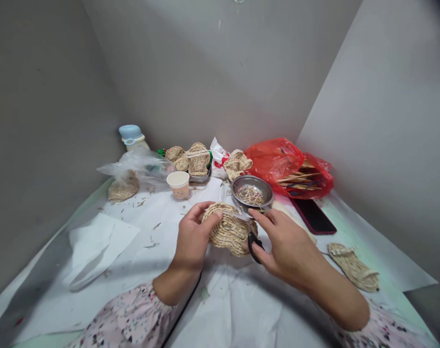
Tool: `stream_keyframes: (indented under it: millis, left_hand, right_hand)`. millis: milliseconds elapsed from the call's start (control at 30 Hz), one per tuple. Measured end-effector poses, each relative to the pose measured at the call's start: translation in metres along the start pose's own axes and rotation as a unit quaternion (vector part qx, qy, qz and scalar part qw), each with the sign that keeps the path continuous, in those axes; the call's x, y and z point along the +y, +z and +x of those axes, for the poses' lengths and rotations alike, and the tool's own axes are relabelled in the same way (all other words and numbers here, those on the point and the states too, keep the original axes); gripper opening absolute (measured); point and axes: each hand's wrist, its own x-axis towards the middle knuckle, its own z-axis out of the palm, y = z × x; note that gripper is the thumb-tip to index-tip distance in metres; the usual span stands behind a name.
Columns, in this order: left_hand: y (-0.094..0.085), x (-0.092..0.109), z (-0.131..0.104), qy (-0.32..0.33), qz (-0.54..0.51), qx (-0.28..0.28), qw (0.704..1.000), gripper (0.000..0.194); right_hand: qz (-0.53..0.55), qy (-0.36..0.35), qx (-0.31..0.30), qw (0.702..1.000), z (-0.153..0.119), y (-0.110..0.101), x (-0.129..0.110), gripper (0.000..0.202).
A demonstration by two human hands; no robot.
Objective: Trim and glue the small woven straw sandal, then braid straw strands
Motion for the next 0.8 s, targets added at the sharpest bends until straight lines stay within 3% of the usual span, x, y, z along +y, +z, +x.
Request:
stream_keyframes:
  millis: [800]
  left_hand:
    - [0.0016, -0.0021, -0.0036, -0.016, 0.029, -0.03, 0.999, 0.034]
  right_hand:
    - [-0.023, 0.015, -0.018, 0.999, -0.0007, -0.0005, 0.0007, 0.053]
